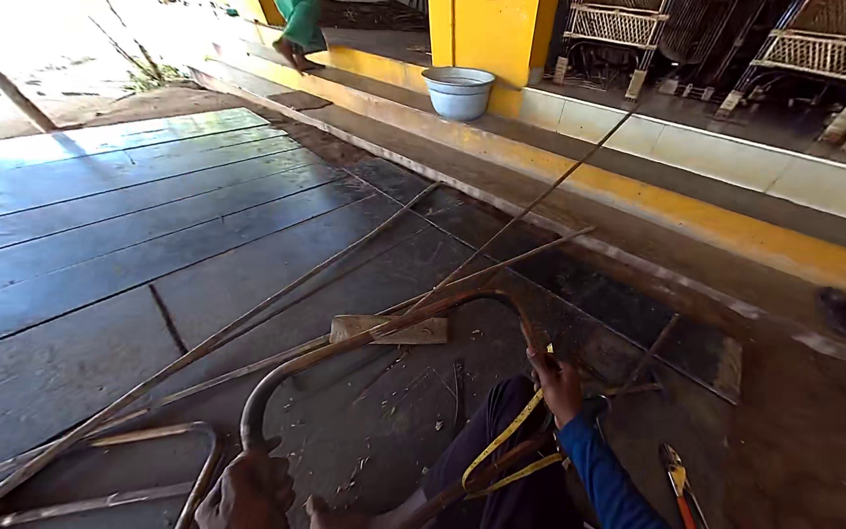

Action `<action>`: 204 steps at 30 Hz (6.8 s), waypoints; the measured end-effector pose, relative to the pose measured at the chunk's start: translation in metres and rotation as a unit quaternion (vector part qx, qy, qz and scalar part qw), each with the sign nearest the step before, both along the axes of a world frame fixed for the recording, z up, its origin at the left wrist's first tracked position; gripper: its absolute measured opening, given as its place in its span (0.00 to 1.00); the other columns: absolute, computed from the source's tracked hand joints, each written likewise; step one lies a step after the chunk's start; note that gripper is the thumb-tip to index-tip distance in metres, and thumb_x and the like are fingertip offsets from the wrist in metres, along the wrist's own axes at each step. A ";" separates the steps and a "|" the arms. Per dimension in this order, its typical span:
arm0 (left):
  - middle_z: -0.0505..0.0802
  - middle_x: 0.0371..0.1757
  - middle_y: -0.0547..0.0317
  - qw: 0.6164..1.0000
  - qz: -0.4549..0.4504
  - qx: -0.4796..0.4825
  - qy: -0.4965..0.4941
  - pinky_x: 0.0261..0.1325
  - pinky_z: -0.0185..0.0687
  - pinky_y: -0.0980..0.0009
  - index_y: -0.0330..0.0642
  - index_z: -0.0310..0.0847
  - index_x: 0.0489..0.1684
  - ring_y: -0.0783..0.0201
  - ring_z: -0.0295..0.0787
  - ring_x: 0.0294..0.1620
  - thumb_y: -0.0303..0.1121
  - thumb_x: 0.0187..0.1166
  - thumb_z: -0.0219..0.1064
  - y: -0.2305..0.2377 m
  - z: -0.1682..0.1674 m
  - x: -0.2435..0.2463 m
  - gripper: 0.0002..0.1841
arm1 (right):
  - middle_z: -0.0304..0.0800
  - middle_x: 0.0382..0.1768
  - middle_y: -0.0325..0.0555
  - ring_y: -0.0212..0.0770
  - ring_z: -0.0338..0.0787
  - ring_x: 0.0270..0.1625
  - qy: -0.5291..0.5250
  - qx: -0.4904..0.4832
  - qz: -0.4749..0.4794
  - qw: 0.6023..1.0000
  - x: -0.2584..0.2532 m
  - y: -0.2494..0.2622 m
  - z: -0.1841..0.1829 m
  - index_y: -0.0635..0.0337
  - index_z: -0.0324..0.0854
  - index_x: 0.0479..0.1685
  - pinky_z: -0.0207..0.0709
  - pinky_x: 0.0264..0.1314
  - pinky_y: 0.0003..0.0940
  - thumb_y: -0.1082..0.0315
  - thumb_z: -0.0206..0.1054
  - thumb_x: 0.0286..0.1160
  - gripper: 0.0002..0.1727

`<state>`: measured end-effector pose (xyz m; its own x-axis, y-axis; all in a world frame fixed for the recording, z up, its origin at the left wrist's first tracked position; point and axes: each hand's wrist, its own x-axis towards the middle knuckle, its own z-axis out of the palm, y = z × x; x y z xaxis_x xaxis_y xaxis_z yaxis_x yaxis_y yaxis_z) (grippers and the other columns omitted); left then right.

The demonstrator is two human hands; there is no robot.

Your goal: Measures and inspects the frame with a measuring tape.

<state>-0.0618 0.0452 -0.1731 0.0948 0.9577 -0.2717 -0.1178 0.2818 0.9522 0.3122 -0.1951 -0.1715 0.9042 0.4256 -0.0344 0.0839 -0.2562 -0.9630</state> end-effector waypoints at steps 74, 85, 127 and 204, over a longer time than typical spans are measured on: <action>0.83 0.17 0.60 0.998 0.002 -0.017 0.054 0.06 0.70 0.70 0.38 0.84 0.55 0.67 0.72 0.07 0.44 0.93 0.48 -0.005 -0.030 0.010 0.21 | 0.81 0.16 0.42 0.38 0.77 0.16 0.094 -0.093 -0.019 0.991 0.011 0.003 -0.051 0.58 0.89 0.30 0.72 0.20 0.35 0.31 0.60 0.79 0.36; 0.84 0.19 0.58 0.996 0.004 -0.029 0.081 0.11 0.73 0.69 0.37 0.83 0.57 0.66 0.75 0.10 0.44 0.95 0.45 -0.014 -0.010 0.021 0.23 | 0.83 0.20 0.44 0.42 0.79 0.21 0.063 -0.126 0.009 0.990 0.006 0.001 -0.041 0.59 0.90 0.36 0.76 0.28 0.46 0.31 0.57 0.82 0.37; 0.82 0.19 0.69 0.996 0.014 -0.031 0.088 0.08 0.70 0.76 0.50 0.82 0.57 0.73 0.72 0.09 0.51 0.89 0.60 -0.012 -0.032 0.006 0.16 | 0.94 0.38 0.49 0.33 0.77 0.14 0.105 0.006 -0.119 0.987 0.110 -0.205 0.022 0.56 0.83 0.66 0.68 0.11 0.25 0.55 0.55 0.93 0.19; 0.94 0.58 0.36 0.982 0.035 -0.156 -0.098 0.51 0.96 0.47 0.34 0.69 0.77 0.41 0.97 0.51 0.36 0.95 0.46 -0.179 0.031 -0.025 0.21 | 0.94 0.30 0.38 0.29 0.86 0.21 0.156 -0.134 0.458 0.865 -0.194 -0.015 0.053 0.56 0.92 0.44 0.84 0.23 0.24 0.66 0.76 0.76 0.05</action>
<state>-0.0864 -0.1339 -0.1420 0.1110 0.8370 -0.5359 -0.3189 0.5407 0.7784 0.1181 -0.2101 -0.1183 0.1205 0.8973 -0.4246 0.1170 -0.4375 -0.8916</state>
